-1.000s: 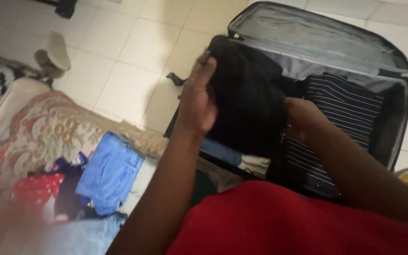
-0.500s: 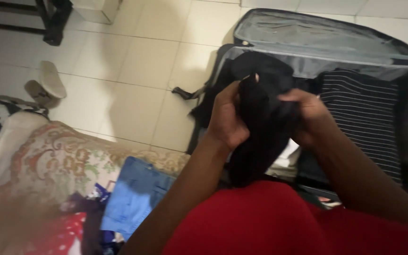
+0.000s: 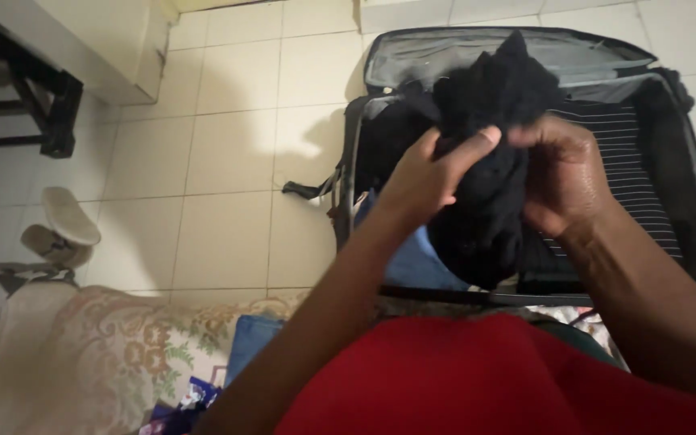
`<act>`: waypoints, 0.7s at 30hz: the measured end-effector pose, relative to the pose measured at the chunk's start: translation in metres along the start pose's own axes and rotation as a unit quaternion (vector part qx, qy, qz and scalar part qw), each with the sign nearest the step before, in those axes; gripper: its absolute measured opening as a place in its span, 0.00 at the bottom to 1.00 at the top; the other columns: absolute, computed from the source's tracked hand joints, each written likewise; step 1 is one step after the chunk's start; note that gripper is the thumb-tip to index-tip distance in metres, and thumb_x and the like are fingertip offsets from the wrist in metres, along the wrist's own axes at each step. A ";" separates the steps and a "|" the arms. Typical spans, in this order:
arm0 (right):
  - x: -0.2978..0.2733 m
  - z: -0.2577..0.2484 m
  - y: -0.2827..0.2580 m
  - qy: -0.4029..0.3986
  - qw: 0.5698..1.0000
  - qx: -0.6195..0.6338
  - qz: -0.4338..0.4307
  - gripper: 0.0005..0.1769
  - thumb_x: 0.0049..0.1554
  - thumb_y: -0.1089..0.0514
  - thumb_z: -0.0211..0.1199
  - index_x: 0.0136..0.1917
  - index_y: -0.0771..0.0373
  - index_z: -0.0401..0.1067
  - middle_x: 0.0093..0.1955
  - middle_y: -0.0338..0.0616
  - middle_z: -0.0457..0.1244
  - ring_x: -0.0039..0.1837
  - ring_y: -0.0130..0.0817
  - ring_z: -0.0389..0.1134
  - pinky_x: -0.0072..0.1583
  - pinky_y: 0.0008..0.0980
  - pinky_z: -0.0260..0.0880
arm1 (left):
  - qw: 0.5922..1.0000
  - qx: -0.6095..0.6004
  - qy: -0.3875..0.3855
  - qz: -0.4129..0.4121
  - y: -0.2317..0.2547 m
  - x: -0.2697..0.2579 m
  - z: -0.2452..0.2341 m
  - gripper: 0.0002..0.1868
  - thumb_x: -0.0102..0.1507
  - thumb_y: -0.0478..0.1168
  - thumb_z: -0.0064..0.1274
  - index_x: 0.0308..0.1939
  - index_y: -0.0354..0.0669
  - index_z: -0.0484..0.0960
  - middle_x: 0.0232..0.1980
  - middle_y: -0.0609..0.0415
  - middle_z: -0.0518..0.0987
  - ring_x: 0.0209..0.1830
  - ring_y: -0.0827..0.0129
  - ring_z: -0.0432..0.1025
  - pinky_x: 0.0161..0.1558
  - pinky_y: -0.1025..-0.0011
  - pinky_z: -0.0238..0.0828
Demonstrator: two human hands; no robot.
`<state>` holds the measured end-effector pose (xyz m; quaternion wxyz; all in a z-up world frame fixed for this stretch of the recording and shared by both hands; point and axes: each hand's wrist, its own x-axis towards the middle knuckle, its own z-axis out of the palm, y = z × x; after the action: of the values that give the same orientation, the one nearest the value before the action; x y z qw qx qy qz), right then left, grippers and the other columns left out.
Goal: Organizing and packing clothes into a suitcase on a bedroom floor.
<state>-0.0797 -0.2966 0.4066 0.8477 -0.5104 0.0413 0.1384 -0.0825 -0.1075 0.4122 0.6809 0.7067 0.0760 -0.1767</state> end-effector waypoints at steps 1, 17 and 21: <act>-0.008 0.023 -0.015 0.001 1.000 -0.001 -0.003 0.16 0.53 0.58 0.61 0.54 0.64 0.69 0.61 0.47 0.64 0.66 0.43 0.65 0.69 0.49 0.68 | 1.000 0.000 -0.003 0.003 -0.012 0.014 0.004 0.45 0.64 0.59 0.60 0.71 0.32 0.59 0.61 0.41 0.72 0.58 0.56 0.76 0.44 0.63 0.83; 0.003 -0.026 -0.072 0.012 0.999 0.016 -0.047 0.26 0.47 0.55 0.64 0.59 0.58 0.68 0.64 0.47 0.63 0.68 0.46 0.64 0.74 0.52 0.66 | 0.851 0.280 0.373 0.241 -0.011 0.041 0.007 0.24 0.56 0.46 0.56 0.54 0.37 0.84 0.49 0.41 0.83 0.50 0.49 0.78 0.50 0.59 0.72; 0.008 -0.028 -0.067 -0.026 0.997 -0.078 0.009 0.28 0.43 0.54 0.62 0.59 0.53 0.71 0.60 0.48 0.59 0.64 0.47 0.63 0.67 0.50 0.69 | 0.933 0.082 0.165 0.309 0.041 0.012 0.072 0.24 0.64 0.57 0.53 0.49 0.43 0.88 0.48 0.49 0.88 0.50 0.65 0.83 0.53 0.68 0.78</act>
<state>-0.0513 -0.3487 0.4485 0.8047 -0.5711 0.0125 0.1618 -0.0677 -0.1829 0.4460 0.6190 0.7681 -0.0497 0.1561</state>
